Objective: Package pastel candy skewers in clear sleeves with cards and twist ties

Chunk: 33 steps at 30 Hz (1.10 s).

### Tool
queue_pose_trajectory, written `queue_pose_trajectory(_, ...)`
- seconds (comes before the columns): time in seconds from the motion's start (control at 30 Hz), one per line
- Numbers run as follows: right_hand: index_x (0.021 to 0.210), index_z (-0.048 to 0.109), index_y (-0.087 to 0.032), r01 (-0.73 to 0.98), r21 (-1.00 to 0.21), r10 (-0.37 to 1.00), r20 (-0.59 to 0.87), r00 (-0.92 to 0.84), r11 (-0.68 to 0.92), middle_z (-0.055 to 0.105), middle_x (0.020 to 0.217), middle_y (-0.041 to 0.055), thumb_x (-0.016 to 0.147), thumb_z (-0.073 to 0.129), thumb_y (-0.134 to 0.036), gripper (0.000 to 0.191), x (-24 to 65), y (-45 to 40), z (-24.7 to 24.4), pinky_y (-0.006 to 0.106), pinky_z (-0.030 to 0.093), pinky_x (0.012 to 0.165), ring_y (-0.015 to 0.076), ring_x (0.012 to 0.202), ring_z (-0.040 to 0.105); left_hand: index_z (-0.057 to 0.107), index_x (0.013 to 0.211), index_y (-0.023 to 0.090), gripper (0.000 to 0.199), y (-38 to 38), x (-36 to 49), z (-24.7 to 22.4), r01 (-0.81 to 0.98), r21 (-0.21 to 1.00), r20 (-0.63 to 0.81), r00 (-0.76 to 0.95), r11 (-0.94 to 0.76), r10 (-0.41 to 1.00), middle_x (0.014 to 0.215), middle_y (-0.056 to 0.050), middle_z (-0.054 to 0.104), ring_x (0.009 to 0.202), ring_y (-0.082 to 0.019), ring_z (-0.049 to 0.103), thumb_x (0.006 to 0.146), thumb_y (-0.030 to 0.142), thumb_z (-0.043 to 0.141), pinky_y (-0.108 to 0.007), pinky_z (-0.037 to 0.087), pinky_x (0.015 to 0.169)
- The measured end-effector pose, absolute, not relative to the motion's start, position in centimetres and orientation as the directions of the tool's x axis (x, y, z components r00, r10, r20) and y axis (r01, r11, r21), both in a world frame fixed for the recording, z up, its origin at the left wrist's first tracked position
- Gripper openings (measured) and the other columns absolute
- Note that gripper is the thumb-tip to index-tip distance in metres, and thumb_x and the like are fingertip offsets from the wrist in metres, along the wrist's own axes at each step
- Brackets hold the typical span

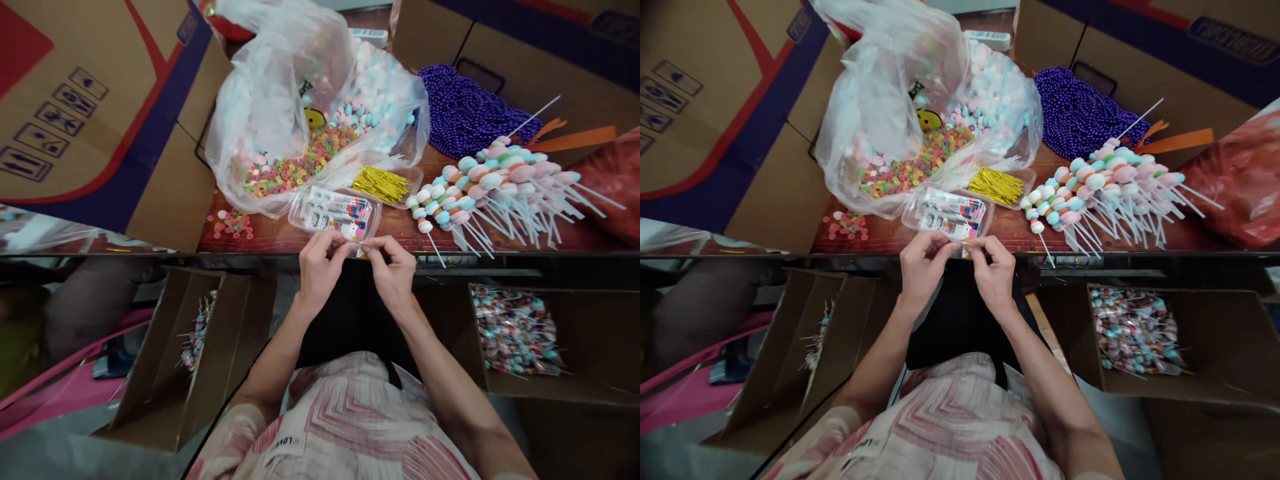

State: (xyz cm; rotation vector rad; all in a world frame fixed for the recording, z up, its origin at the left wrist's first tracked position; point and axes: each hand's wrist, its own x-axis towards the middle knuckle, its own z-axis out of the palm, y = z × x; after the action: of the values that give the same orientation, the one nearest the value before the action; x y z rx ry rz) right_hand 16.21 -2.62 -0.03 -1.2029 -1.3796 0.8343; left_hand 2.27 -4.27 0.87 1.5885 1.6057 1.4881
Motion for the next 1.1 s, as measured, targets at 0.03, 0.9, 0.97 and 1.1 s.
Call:
queue_pose_trajectory(0.03, 0.076, 0.069, -0.020, 0.184, -0.960, 0.965, 0.236, 0.111, 0.213, 0.067, 0.071, -0.0012, 0.084, 0.065, -0.026, 0.011, 16.2, -2.8, -0.2, 0.028, 0.047, 0.066, 0.0141, 0.067, 0.058, 0.063, 0.071, 0.020, 0.017, -5.1, 2.6, 0.6, 0.384, 0.901, 0.335, -0.325, -0.200, 0.884, 0.068, 0.002, 0.057, 0.062, -0.010, 0.049, 0.081, 0.030, 0.072, -0.024, 0.040, 0.062)
queue_pose_trajectory(0.9, 0.057, 0.029, -0.021, 0.149, -0.988, 0.991, 0.045, 0.123, 0.026, 0.027, 0.058, -0.0060, 0.089, 0.061, -0.042, 0.050, 17.8, -6.3, -3.1, 0.025, 0.026, 0.053, 0.0085, 0.056, 0.027, 0.065, 0.074, 0.015, 0.028, -7.5, 6.0, -2.8, -0.812, 0.555, -0.555, -0.202, 0.179, 0.807, 0.073, 0.002, 0.066, 0.061, -0.004, 0.057, 0.062, 0.024, 0.089, -0.016, 0.041, 0.056)
queue_pose_trajectory(0.97, 0.056, 0.031, -0.021, 0.151, -0.989, 0.990, 0.026, 0.137, 0.005, 0.028, 0.058, -0.0058, 0.089, 0.060, -0.043, 0.050, 18.1, -6.4, -3.4, 0.025, 0.026, 0.053, 0.0086, 0.057, 0.027, 0.064, 0.072, 0.015, 0.029, -7.5, 6.0, -2.7, -0.811, 0.553, -0.567, -0.202, 0.188, 0.799, 0.069, 0.003, 0.064, 0.056, -0.003, 0.053, 0.061, 0.024, 0.089, -0.016, 0.039, 0.054)
queue_pose_trajectory(1.1, 0.054, 0.036, -0.020, 0.067, -0.996, 0.982, -0.050, 0.185, -0.063, 0.031, 0.056, -0.0053, 0.089, 0.059, -0.047, 0.049, 18.6, -6.2, -3.6, 0.025, 0.026, 0.051, 0.0086, 0.055, 0.029, 0.063, 0.071, 0.015, 0.033, -7.5, 6.7, -2.3, -0.764, 0.622, -0.543, -0.263, 0.172, 0.798, 0.066, 0.003, 0.062, 0.058, -0.005, 0.055, 0.062, 0.033, 0.089, -0.018, 0.039, 0.054)
